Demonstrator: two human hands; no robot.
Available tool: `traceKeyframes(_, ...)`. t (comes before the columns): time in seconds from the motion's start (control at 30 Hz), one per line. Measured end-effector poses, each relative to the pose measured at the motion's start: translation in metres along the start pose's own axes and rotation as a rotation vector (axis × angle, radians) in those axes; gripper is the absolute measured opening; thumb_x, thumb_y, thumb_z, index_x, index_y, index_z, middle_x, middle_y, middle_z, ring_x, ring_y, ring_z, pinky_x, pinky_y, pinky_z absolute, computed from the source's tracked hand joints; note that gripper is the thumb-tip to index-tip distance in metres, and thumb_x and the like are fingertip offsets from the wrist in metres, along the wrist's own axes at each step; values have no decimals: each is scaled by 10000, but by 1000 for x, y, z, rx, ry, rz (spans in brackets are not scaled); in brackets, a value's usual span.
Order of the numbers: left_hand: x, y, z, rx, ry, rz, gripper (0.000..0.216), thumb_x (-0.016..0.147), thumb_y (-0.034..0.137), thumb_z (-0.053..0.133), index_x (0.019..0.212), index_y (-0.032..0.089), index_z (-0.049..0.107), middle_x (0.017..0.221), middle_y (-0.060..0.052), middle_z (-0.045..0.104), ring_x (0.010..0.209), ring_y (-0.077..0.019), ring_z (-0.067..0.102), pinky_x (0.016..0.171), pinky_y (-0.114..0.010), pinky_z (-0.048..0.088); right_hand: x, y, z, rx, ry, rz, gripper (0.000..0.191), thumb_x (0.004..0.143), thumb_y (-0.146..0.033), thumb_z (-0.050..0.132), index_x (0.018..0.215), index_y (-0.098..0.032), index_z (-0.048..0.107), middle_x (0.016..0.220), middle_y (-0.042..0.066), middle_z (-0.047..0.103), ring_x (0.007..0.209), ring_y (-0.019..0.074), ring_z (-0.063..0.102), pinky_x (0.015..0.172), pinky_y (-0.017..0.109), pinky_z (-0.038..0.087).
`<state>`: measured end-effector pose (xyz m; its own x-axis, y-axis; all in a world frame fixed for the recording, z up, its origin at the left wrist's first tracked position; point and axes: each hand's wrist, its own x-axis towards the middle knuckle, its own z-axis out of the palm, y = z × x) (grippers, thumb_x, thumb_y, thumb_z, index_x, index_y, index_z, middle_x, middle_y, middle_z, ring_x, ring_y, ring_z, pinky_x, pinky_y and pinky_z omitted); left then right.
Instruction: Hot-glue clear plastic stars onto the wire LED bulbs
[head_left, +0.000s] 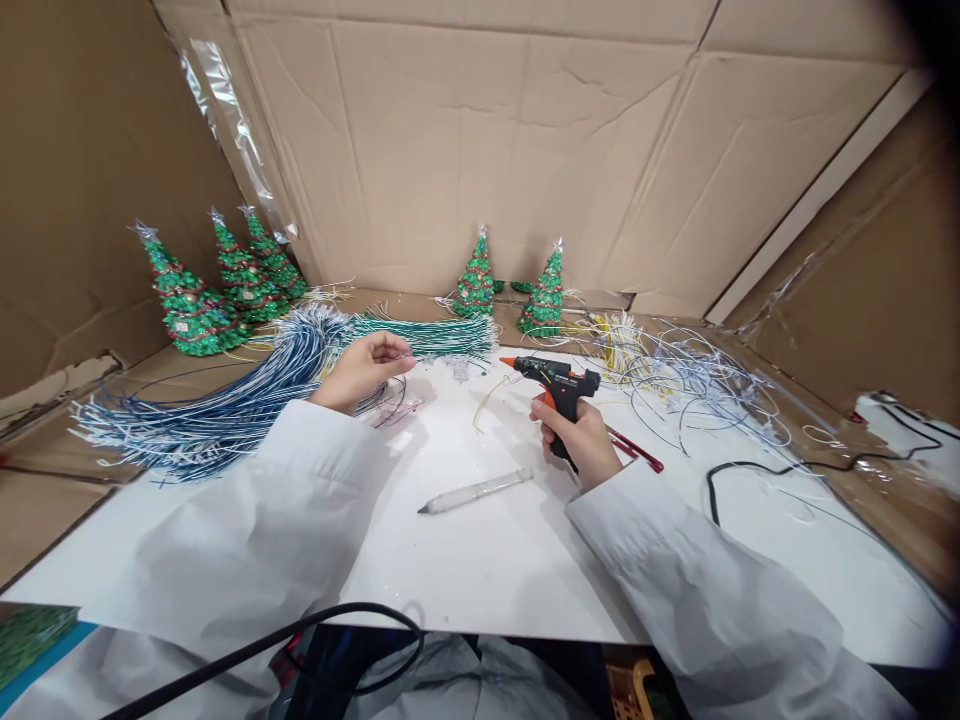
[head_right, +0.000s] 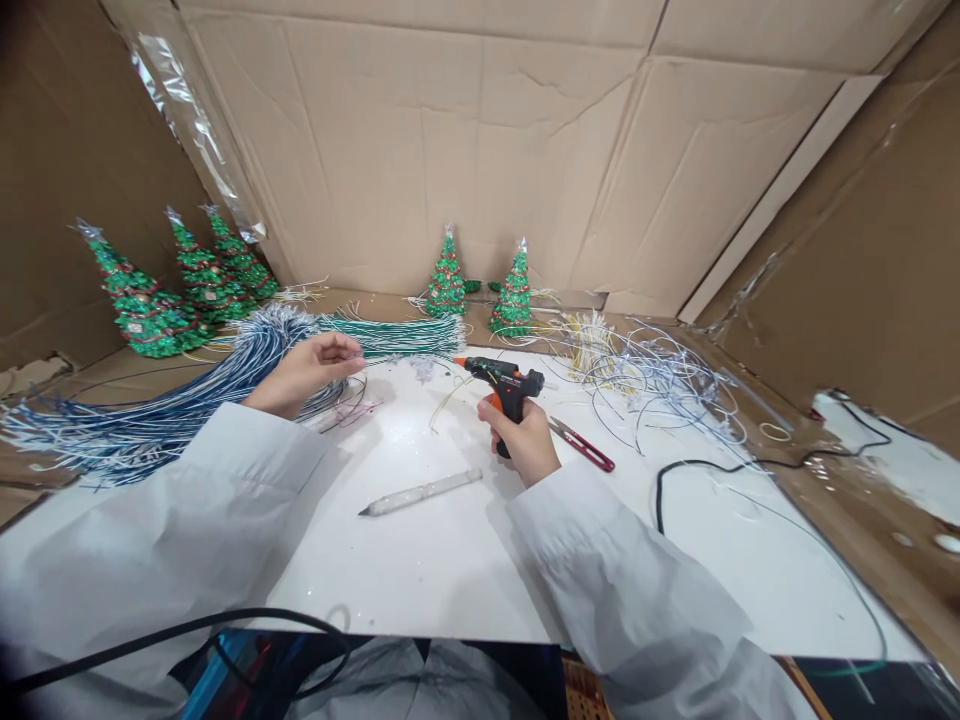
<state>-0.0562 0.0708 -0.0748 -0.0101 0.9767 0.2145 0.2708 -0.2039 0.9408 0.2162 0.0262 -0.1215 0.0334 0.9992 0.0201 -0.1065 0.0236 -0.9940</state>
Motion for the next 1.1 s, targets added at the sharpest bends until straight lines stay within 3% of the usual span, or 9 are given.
traceKeyframes(0.13, -10, 7, 18, -319, -142, -116, 388, 515, 311, 815, 823, 159, 633, 722, -12, 646, 668, -128, 597, 652, -251, 455, -5, -2, 3, -8, -48, -1, 297, 645, -425, 700, 695, -159, 578, 535, -35, 525, 377, 62, 385, 334, 209, 382)
traceKeyframes(0.23, -17, 6, 32, -395, -239, -198, 375, 529, 315, 818, 813, 137, 649, 768, -43, 679, 690, -143, 625, 695, -279, 477, -9, -3, 4, -77, -84, -4, 337, 672, -451, 676, 569, -161, 539, 429, -54, 445, 332, 57, 361, 321, 207, 345)
traceKeyframes(0.33, -21, 3, 41, -431, -299, -215, 362, 544, 310, 816, 808, 135, 640, 747, -33, 684, 678, -135, 637, 718, -280, 483, -12, -2, 6, -73, -88, -13, 330, 656, -447, 690, 587, -164, 536, 451, -51, 471, 324, 53, 362, 307, 202, 312)
traceKeyframes(0.63, -26, 5, 46, -445, -346, -173, 332, 555, 298, 811, 774, 150, 608, 715, -8, 672, 663, -126, 639, 710, -269, 480, -19, -7, 11, -109, -69, 3, 287, 644, -375, 678, 551, -179, 490, 387, -82, 390, 302, 54, 324, 301, 208, 267)
traceKeyframes(1.1, -29, 3, 50, -424, -366, -171, 321, 555, 273, 809, 764, 144, 602, 657, -7, 661, 634, -128, 635, 648, -249, 492, -17, -1, 7, -232, -17, -11, 182, 621, -267, 613, 506, -204, 487, 309, -80, 393, 270, 91, 361, 311, 237, 301)
